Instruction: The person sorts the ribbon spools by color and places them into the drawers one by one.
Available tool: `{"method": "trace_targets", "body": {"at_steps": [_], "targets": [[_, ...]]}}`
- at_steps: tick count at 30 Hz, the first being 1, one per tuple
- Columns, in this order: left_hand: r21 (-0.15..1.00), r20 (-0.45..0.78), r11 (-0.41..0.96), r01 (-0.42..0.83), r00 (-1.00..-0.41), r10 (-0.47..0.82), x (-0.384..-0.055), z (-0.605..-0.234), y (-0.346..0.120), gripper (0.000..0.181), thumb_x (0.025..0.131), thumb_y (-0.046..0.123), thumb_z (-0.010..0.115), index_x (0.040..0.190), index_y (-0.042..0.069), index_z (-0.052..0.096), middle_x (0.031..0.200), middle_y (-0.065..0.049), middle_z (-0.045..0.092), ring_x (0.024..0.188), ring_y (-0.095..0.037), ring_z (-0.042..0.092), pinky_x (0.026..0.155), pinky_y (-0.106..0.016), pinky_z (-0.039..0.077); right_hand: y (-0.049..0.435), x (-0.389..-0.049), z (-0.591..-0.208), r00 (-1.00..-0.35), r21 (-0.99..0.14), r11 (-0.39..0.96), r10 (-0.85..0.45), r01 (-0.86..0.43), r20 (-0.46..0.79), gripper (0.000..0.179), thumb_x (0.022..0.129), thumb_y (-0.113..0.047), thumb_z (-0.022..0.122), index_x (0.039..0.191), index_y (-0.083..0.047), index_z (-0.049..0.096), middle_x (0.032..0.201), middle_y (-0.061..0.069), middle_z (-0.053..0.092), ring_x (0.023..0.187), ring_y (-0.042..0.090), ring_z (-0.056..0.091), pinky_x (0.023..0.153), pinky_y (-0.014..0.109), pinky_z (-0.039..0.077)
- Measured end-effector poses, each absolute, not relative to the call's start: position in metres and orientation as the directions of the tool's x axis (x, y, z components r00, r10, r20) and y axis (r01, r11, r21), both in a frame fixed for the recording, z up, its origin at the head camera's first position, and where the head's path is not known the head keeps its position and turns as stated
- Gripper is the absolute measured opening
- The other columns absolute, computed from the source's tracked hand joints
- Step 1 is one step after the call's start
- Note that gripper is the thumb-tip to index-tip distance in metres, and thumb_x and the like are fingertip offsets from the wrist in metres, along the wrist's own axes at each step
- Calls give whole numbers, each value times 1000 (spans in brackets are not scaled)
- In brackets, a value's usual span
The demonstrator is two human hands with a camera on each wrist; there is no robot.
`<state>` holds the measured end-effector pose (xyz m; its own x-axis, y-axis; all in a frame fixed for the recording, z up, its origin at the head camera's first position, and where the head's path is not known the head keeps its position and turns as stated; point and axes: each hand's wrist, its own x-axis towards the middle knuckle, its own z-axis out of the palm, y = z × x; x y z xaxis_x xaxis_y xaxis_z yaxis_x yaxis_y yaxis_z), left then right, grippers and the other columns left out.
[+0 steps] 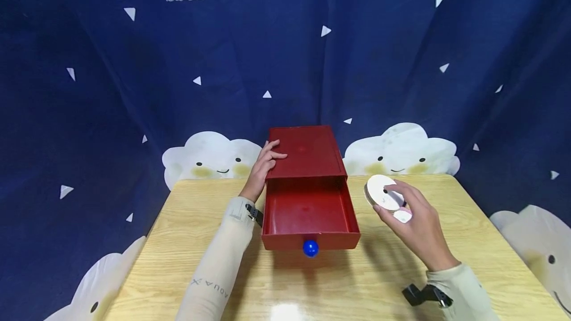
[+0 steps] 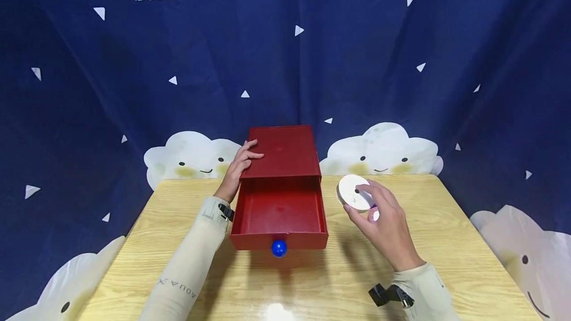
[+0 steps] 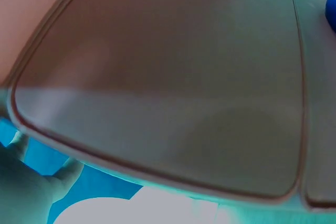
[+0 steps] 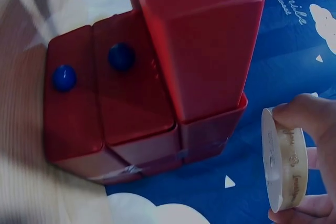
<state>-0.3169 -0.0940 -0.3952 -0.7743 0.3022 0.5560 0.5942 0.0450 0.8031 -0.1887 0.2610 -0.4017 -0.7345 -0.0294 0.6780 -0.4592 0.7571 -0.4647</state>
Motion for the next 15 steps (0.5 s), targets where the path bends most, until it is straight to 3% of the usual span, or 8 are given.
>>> {"method": "trace_targets", "body": {"at_steps": [2, 5, 13, 15], "targets": [[803, 553, 53, 594, -774, 308, -317, -396, -93, 36, 94, -1, 35, 117, -13, 60, 152, -25, 28, 147, -29, 1, 116, -49, 0, 259, -189, -400, -724, -461, 747, -39, -479, 688, 48, 69, -18, 86, 114, -17, 66, 126, 6, 61, 108, 21, 57, 80, 6, 35], [810, 542, 54, 585, -780, 313, -317, -396, -92, 36, 94, -1, 35, 117, -12, 60, 152, -24, 28, 147, -27, 1, 116, -50, 0, 256, -187, -397, -717, -461, 734, -51, -499, 695, 49, 69, -16, 86, 114, -17, 67, 128, 7, 60, 111, 23, 56, 82, 3, 34], [813, 533, 59, 579, -782, 323, -316, -395, -93, 36, 95, -1, 35, 118, -12, 60, 153, -23, 27, 147, -28, -1, 116, -51, 0, 246, -186, -383, -721, -463, 713, -87, -527, 687, 51, 68, -18, 86, 115, -18, 66, 132, 6, 57, 122, 28, 52, 95, 6, 29], [813, 531, 64, 578, -783, 323, -316, -394, -95, 36, 95, -1, 35, 118, -12, 60, 153, -24, 26, 147, -28, -1, 116, -51, -1, 241, -187, -379, -728, -465, 707, -102, -533, 678, 51, 69, -19, 86, 116, -19, 66, 132, 5, 57, 120, 26, 53, 92, 7, 36]]}}
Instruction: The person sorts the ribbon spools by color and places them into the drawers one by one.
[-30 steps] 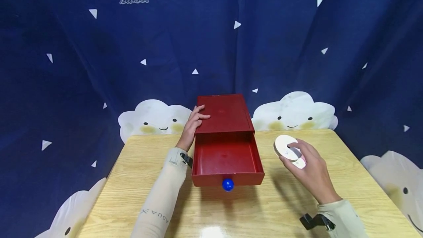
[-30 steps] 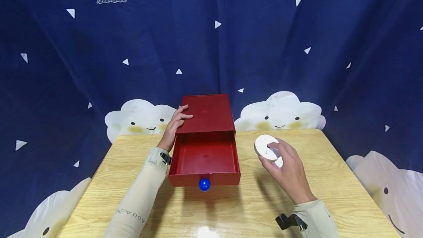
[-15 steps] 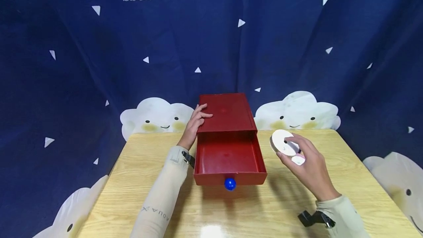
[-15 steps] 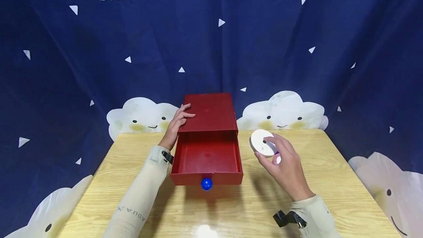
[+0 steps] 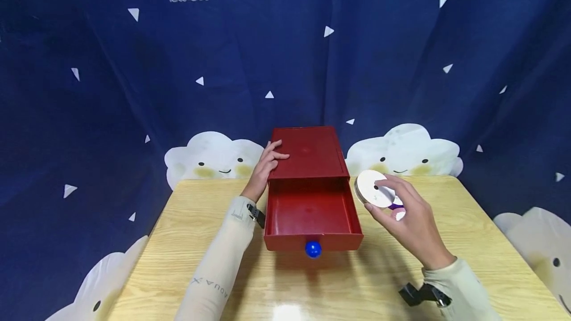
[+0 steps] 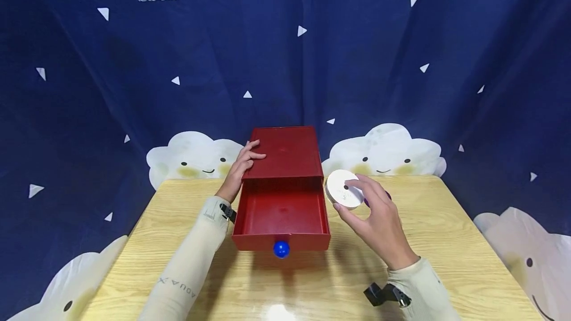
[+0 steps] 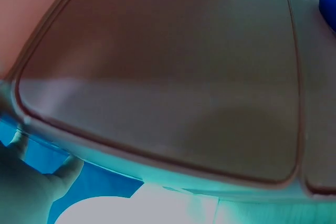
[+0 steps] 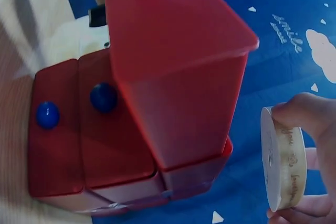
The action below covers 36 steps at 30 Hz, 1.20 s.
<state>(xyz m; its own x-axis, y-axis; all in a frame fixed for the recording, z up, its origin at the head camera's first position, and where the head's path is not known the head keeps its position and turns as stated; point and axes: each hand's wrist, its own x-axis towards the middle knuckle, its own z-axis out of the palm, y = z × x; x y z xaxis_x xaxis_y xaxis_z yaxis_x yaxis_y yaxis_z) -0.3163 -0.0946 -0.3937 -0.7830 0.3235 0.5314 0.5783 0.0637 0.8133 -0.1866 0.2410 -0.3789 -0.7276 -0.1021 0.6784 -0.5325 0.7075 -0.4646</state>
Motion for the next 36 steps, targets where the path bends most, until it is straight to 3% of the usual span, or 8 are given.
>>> {"method": "trace_targets", "body": {"at_steps": [5, 9, 13, 21, 25, 32, 36], "targets": [[822, 521, 63, 566, -792, 318, -316, -394, -96, 36, 95, 0, 36, 119, -11, 60, 153, -23, 26, 147, -27, -1, 116, -52, 0, 234, -188, -371, -717, -449, 690, -147, -568, 681, 52, 70, -17, 85, 118, -18, 64, 133, 5, 56, 112, 21, 55, 61, 7, 45], [826, 514, 65, 561, -795, 322, -317, -394, -95, 36, 95, 0, 36, 119, -11, 60, 154, -21, 26, 147, -27, -1, 116, -51, 0, 230, -190, -365, -704, -428, 674, -193, -601, 684, 56, 68, -14, 86, 120, -16, 63, 133, 5, 56, 116, 22, 54, 73, 6, 45], [827, 510, 69, 558, -796, 324, -317, -393, -96, 36, 95, 0, 36, 119, -11, 60, 154, -21, 26, 147, -26, -2, 116, -50, -1, 225, -191, -360, -702, -414, 668, -233, -618, 673, 60, 68, -17, 87, 122, -16, 61, 133, 5, 56, 122, 22, 52, 91, 6, 37], [838, 496, 65, 542, -806, 322, -316, -391, -95, 37, 95, 0, 35, 120, -11, 60, 154, -20, 26, 148, -24, -1, 116, -50, 0, 214, -194, -352, -700, -378, 666, -311, -643, 643, 61, 70, -22, 84, 126, -19, 59, 133, -1, 55, 118, 14, 51, 83, 12, 42], [839, 489, 76, 539, -808, 328, -315, -392, -95, 37, 95, -1, 35, 120, -11, 60, 155, -21, 25, 148, -24, -1, 116, -50, 0, 206, -194, -351, -689, -370, 640, -361, -674, 629, 58, 72, -22, 83, 125, -18, 58, 134, 1, 54, 120, 16, 51, 96, 14, 39], [837, 495, 68, 544, -803, 332, -314, -392, -95, 37, 95, -2, 34, 120, -11, 59, 154, -22, 25, 148, -26, -1, 116, -52, 0, 190, -197, -351, -687, -373, 602, -453, -706, 568, 53, 76, -29, 81, 122, -19, 58, 137, 2, 50, 123, 18, 49, 92, 37, 50], [824, 513, 73, 562, -794, 326, -315, -391, -96, 36, 94, -2, 34, 119, -12, 59, 154, -23, 26, 147, -28, -1, 116, -51, 0, 180, -202, -350, -690, -381, 587, -499, -714, 524, 51, 77, -33, 80, 121, -21, 58, 135, 0, 50, 121, 17, 50, 90, 39, 52]]}}
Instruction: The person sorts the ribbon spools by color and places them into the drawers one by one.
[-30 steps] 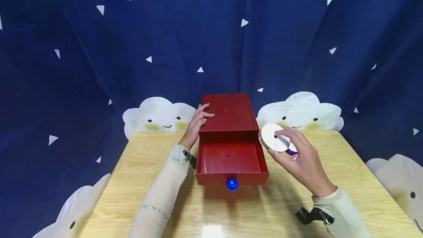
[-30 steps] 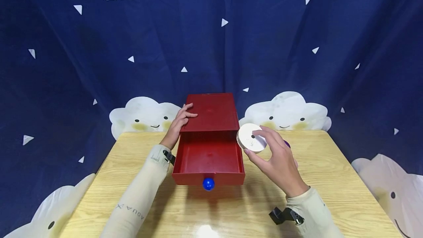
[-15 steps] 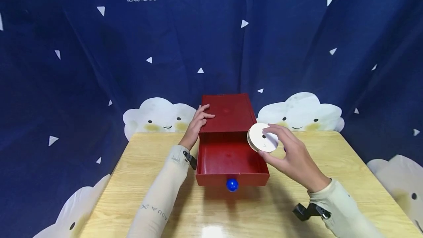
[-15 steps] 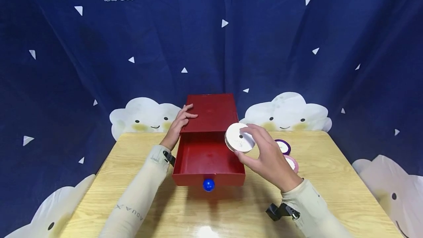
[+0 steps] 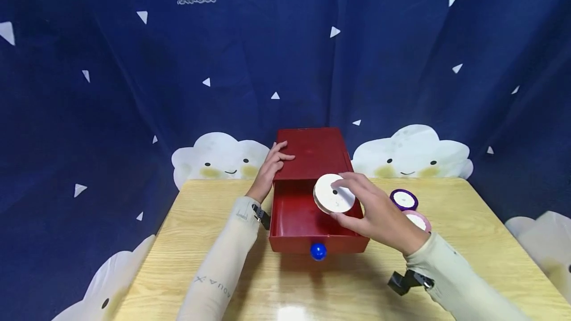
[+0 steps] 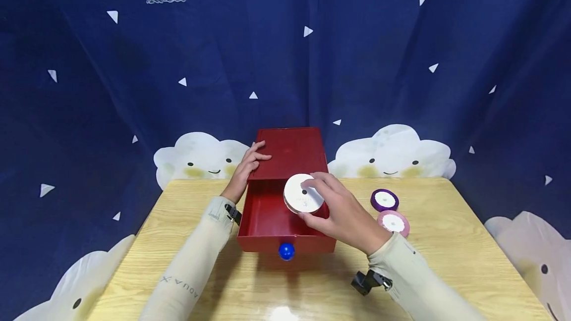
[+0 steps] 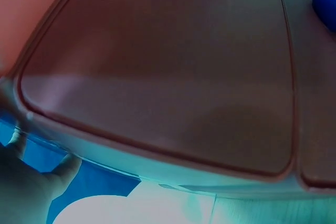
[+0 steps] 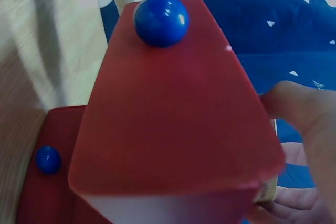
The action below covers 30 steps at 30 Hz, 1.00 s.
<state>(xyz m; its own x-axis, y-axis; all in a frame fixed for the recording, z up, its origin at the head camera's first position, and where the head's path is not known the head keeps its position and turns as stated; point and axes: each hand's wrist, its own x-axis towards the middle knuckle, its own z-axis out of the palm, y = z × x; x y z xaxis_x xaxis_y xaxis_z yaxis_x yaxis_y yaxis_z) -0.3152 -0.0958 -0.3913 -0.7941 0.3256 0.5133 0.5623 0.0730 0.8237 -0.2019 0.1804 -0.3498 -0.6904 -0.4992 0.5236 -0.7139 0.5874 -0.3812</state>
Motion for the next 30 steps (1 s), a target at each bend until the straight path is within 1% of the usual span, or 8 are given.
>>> {"method": "trace_targets", "body": {"at_steps": [6, 11, 13, 17, 23, 27, 30], "targets": [[817, 526, 67, 572, -789, 318, -318, -391, -94, 36, 94, -1, 35, 118, -12, 60, 153, -23, 27, 147, -30, -1, 116, -51, 0, 170, -208, -350, -680, -353, 587, -559, -728, 475, 51, 78, -38, 78, 121, -22, 57, 132, -3, 50, 117, 14, 52, 92, 37, 50], [828, 509, 72, 557, -798, 323, -316, -391, -94, 36, 95, -1, 35, 119, -11, 60, 154, -22, 26, 147, -28, -2, 116, -51, 0, 164, -214, -351, -631, -325, 545, -609, -773, 480, 51, 79, -38, 78, 121, -18, 58, 130, 1, 52, 115, 16, 54, 92, 37, 50], [828, 508, 75, 556, -800, 320, -315, -392, -94, 35, 95, -2, 36, 119, -11, 60, 154, -22, 26, 147, -28, -2, 116, -51, 0, 162, -215, -352, -624, -326, 534, -626, -780, 467, 51, 79, -37, 78, 121, -18, 58, 129, 1, 52, 114, 16, 54, 92, 37, 50], [825, 512, 79, 560, -799, 315, -315, -393, -95, 35, 95, -2, 36, 119, -11, 60, 154, -21, 26, 147, -28, -1, 116, -50, 0, 160, -216, -354, -639, -337, 543, -643, -769, 422, 51, 79, -37, 78, 122, -20, 57, 129, -3, 52, 112, 12, 53, 91, 34, 51], [824, 514, 70, 562, -795, 323, -315, -394, -94, 35, 95, -1, 36, 119, -11, 60, 154, -23, 25, 147, -29, -1, 116, -51, 0, 158, -218, -354, -652, -352, 550, -664, -757, 366, 51, 78, -40, 78, 120, -21, 58, 122, -9, 52, 106, 5, 53, 89, 29, 51], [825, 516, 62, 561, -794, 321, -315, -395, -95, 35, 95, 0, 36, 119, -11, 60, 154, -23, 25, 147, -29, -2, 116, -51, -1, 156, -220, -354, -656, -358, 555, -687, -751, 312, 49, 78, -44, 77, 118, -24, 59, 121, -9, 53, 107, 5, 51, 89, 29, 51], [828, 513, 61, 557, -798, 318, -315, -394, -95, 35, 95, 0, 36, 119, -11, 60, 154, -22, 25, 147, -28, -2, 116, -51, -1, 154, -223, -354, -644, -350, 549, -713, -759, 278, 48, 78, -45, 77, 118, -25, 59, 122, -9, 53, 109, 5, 49, 91, 29, 50]]}}
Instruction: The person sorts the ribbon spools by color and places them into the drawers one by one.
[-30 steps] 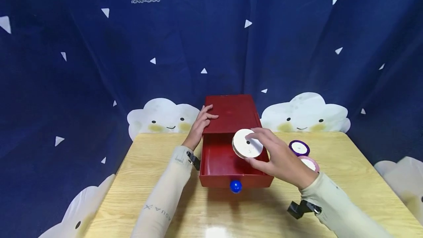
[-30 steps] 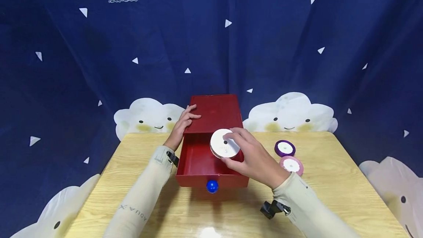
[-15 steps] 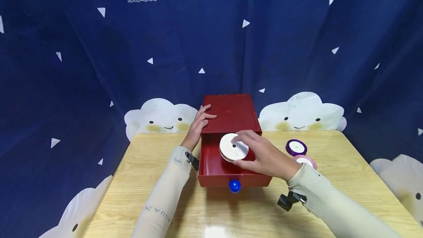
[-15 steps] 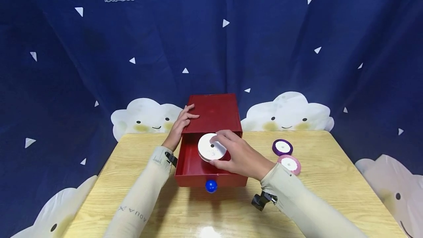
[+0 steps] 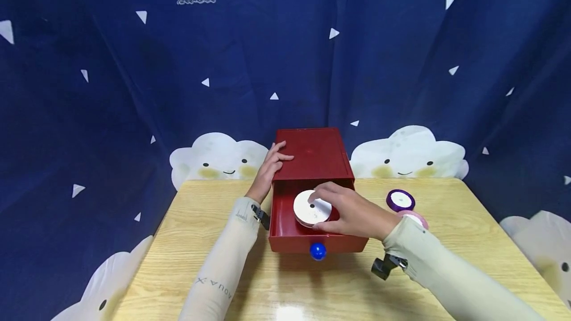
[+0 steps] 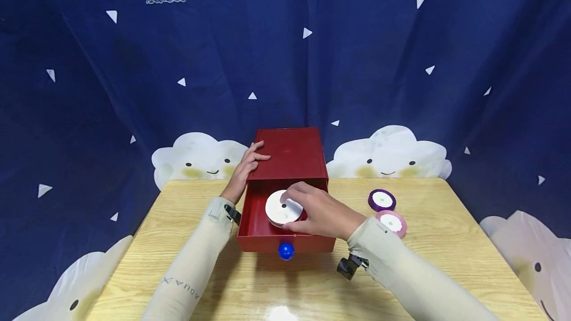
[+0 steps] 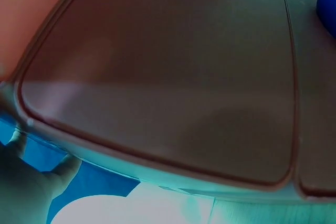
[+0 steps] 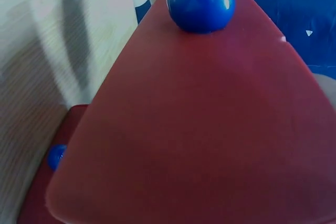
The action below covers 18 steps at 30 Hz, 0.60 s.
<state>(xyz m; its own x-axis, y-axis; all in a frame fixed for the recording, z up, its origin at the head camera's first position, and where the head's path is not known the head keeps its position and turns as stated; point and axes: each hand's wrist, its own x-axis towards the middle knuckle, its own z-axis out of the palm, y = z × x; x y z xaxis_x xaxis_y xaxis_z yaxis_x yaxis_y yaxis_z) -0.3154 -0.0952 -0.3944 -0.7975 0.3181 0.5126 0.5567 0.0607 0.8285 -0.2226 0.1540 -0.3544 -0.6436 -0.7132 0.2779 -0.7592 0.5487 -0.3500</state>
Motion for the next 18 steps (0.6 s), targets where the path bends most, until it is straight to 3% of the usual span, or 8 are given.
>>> {"method": "trace_targets", "body": {"at_steps": [7, 18], "targets": [[841, 496, 57, 538, -809, 317, -316, -396, -95, 35, 95, -1, 36, 119, -11, 60, 155, -21, 25, 147, -27, -2, 116, -50, -1, 152, -229, -357, -590, -310, 516, -773, -799, 233, 45, 78, -41, 78, 114, -21, 61, 118, -5, 57, 105, 9, 53, 87, 29, 51], [842, 493, 58, 536, -809, 319, -316, -394, -96, 36, 96, 0, 35, 120, -11, 60, 155, -20, 24, 148, -23, -2, 116, -49, 0, 146, -233, -359, -594, -224, 559, -791, -799, 146, 47, 76, -35, 81, 114, -18, 61, 115, 0, 57, 101, 13, 55, 87, 31, 51]]}}
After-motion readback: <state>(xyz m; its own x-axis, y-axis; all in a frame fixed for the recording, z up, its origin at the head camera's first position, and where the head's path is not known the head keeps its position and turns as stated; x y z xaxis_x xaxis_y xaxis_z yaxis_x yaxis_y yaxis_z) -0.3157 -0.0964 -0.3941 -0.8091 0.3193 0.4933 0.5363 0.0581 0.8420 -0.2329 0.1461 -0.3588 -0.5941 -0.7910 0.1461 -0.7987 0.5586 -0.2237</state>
